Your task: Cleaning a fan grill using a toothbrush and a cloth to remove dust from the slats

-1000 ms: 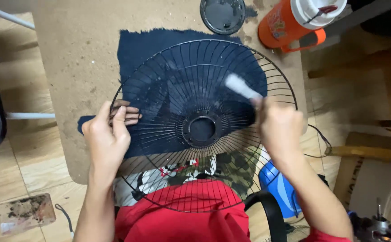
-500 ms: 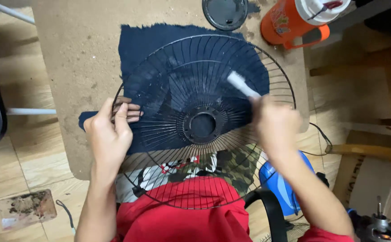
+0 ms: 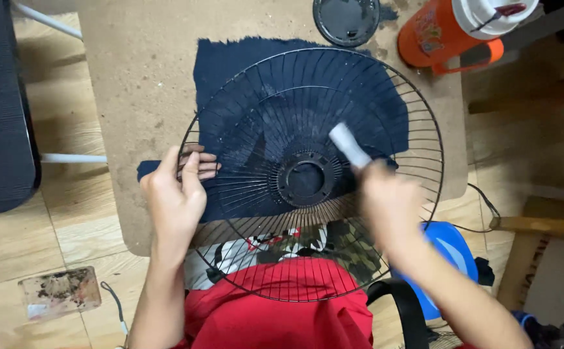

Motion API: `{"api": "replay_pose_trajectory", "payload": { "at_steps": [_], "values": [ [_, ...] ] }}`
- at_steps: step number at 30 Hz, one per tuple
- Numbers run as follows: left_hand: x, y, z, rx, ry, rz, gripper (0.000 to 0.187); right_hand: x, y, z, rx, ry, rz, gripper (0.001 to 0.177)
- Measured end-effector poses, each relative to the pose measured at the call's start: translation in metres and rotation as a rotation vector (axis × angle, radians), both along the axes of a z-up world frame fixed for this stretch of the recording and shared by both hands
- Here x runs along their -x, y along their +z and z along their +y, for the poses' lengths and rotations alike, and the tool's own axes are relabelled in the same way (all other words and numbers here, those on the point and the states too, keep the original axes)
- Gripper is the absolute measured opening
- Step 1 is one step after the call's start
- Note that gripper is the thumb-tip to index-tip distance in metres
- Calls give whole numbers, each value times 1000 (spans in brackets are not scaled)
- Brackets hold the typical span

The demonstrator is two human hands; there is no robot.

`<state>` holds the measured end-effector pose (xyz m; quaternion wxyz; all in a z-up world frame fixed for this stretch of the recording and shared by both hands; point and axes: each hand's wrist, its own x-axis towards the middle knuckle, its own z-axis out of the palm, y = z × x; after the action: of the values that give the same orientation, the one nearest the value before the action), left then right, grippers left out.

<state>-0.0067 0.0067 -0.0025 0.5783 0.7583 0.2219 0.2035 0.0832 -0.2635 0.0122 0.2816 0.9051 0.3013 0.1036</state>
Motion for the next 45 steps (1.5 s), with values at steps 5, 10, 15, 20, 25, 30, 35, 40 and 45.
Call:
{"api": "replay_pose_trajectory", "payload": {
  "at_steps": [5, 10, 15, 20, 25, 30, 35, 40, 45],
  "values": [
    [3, -8, -1, 32, 15, 10, 16, -13, 2, -16, -2, -6, 11, 16],
    [3, -11, 0, 88, 31, 6, 16, 0, -8, -7, -159, -10, 94, 24],
    [9, -19, -4, 131, 66, 14, 16, 21, -7, 10, -164, -68, 107, 31],
    [11, -18, -6, 135, 95, 18, 15, 9, -4, -2, -136, -71, -36, 34],
    [14, -19, -8, 170, 119, 43, 16, -4, -3, -16, -131, 2, 9, 19],
    [18, -32, -6, 204, 157, 23, 15, -2, -12, -18, -118, 24, -70, 22],
    [18, -25, -6, 187, 179, 8, 15, 4, -5, -5, -58, 105, -76, 15],
    [22, -25, -10, 195, 222, -27, 16, 8, 10, 7, -20, 71, -147, 15],
    [26, -32, -9, 234, 278, -47, 16, 1, 8, 2, 2, 20, -142, 24]
  ]
}}
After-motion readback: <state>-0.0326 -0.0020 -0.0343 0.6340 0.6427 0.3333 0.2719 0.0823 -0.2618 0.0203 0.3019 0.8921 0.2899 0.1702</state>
